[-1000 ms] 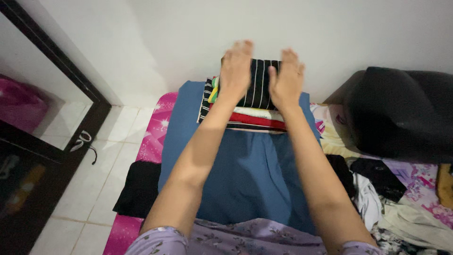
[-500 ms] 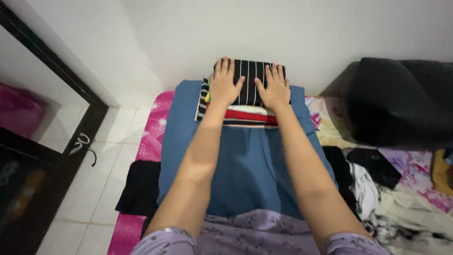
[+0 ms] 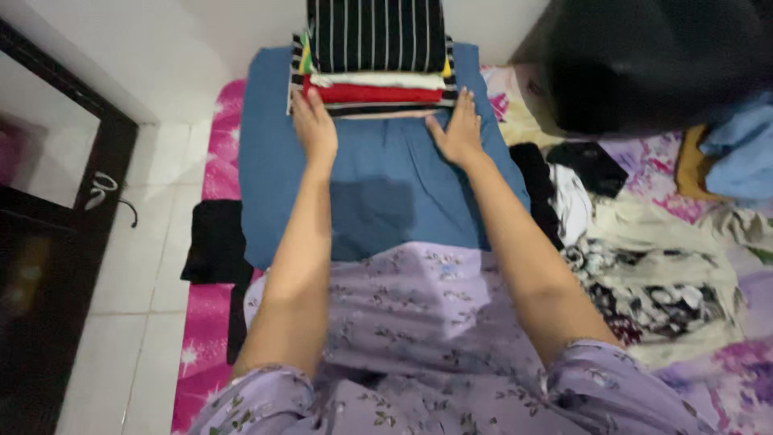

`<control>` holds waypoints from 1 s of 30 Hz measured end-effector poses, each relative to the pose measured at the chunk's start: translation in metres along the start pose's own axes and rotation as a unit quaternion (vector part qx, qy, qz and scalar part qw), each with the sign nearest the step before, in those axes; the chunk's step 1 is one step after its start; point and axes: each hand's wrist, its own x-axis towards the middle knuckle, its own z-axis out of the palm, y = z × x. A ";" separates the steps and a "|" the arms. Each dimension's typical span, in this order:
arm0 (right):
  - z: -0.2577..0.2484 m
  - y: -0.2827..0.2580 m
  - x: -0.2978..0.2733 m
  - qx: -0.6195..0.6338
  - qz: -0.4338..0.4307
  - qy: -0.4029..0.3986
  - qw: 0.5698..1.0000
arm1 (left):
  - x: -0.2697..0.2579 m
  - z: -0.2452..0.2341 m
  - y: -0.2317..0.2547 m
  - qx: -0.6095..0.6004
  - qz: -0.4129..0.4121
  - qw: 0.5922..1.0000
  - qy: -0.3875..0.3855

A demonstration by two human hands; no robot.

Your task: The person folds a striped shirt and a black long-sleeved shirt on a bed, smoothing and aligning each piece before stacking them. The person then picks up a white shirt and begins to unfold it.

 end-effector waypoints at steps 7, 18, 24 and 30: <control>-0.038 0.029 -0.076 -0.149 -0.002 -0.122 0.981 | -0.132 0.011 -0.002 0.266 0.108 0.957 -0.050; -0.024 0.033 -0.112 -0.152 -0.051 -0.073 0.984 | -0.206 0.093 0.073 0.225 0.146 0.944 -0.191; -0.026 0.047 -0.109 0.016 -0.065 -0.008 0.998 | -0.215 0.119 0.071 0.086 0.151 0.950 -0.259; -0.044 0.086 -0.101 -0.003 0.043 0.195 0.980 | -0.199 0.117 0.052 -0.190 0.084 0.940 -0.269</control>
